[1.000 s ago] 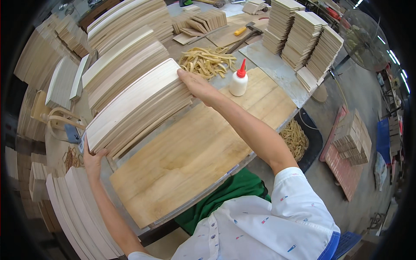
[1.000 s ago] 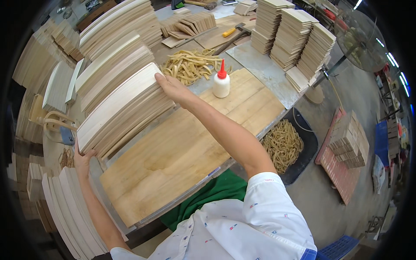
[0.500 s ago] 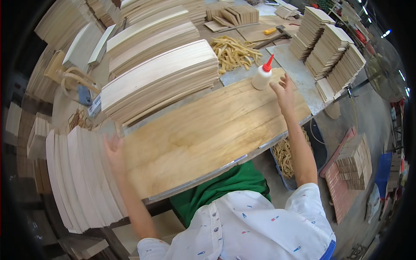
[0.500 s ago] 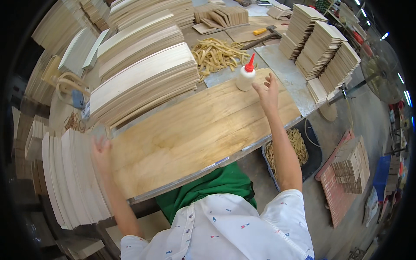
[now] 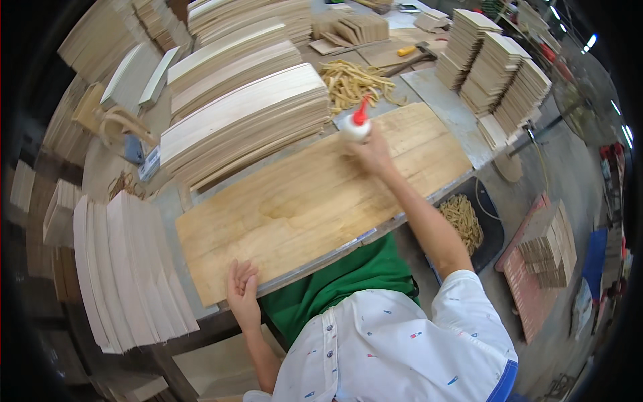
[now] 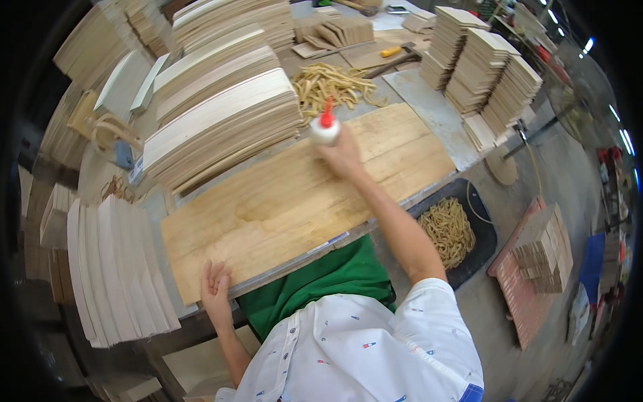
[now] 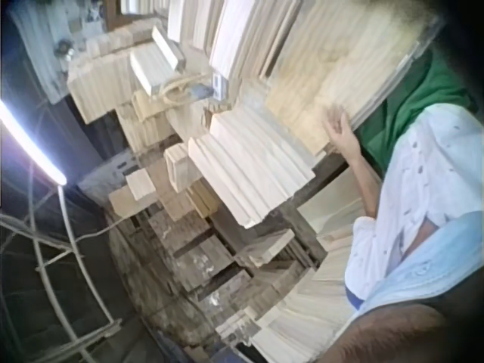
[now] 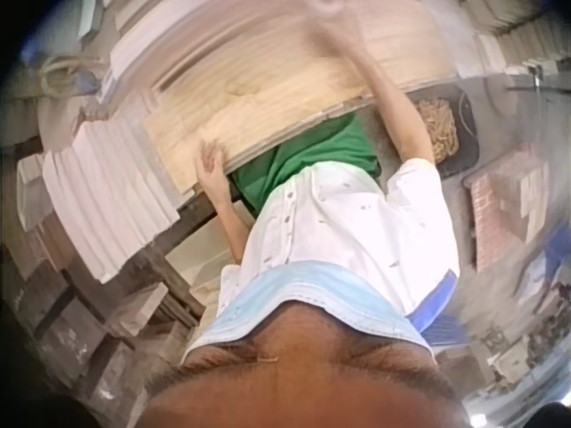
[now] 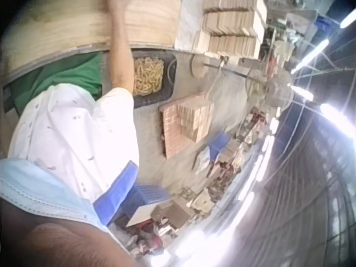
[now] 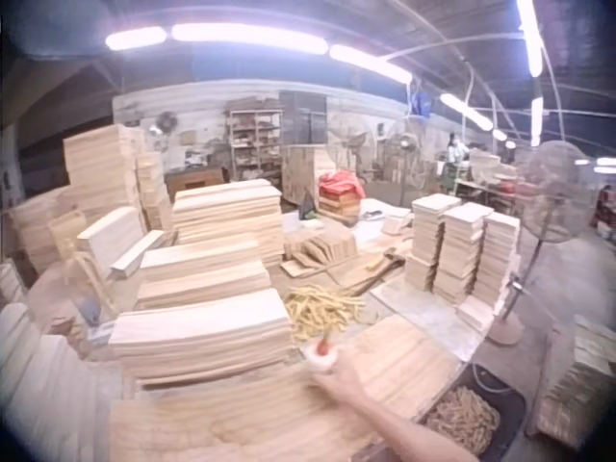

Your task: Applying glue to wooden planks to assemble a rectangular box, followed by sorting and stacking small wooden squares.

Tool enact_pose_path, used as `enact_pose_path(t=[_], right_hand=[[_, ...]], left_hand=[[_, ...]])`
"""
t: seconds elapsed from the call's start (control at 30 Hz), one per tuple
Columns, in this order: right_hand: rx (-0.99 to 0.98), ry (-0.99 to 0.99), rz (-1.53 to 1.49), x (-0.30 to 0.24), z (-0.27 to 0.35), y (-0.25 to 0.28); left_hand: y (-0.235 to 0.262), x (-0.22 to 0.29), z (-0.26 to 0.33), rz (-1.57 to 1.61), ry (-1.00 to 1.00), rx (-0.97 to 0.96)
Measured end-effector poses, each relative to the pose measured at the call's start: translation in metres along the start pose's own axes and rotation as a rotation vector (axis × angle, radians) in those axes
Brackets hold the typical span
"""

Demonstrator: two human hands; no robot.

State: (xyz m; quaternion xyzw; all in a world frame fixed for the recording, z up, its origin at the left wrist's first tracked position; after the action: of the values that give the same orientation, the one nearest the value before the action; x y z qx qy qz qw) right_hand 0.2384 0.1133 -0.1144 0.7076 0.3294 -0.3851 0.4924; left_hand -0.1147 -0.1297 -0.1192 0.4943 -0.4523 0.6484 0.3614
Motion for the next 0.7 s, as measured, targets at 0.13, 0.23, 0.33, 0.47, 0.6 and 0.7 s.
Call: enact_pose_path(t=[0.13, 0.23, 0.33, 0.47, 0.6, 0.7], right_hand=[[-0.048, 0.130, -0.013, -0.041, 0.034, -0.052], [-0.104, 0.087, 0.156, -0.052, 0.047, -0.082], [0.012, 0.075, 0.153, -0.038, 0.054, -0.085], [0.012, 0.214, 0.213, -0.021, 0.065, -0.071], [-0.053, 0.245, 0.366, 0.012, 0.092, -0.022], [-0.010, 0.279, 0.527, 0.047, 0.119, 0.063]], left_hand=[[-0.008, -0.010, 0.015, 0.008, 0.074, -0.079], [-0.019, -0.015, 0.020, -0.036, 0.109, -0.223], [-0.039, -0.020, 0.017, -0.104, 0.131, -0.394], [-0.071, -0.016, 0.007, -0.210, 0.129, -0.587], [-0.103, -0.012, -0.003, -0.301, 0.083, -0.697], [-0.145, -0.012, -0.010, -0.422, 0.051, -0.840]])
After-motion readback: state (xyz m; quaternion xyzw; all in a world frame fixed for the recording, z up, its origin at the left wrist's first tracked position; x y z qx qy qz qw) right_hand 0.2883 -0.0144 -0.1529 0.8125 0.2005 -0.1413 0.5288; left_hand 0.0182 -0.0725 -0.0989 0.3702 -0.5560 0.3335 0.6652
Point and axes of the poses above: each hand's wrist, its own z-axis away from the middle knuckle, its own y-axis out of the back of the hand, x = y × z, the point moved 2 cm from there along -z, towards the middle knuckle, and after that the axes turned 13 degrees about z, right-handed, at the moved point
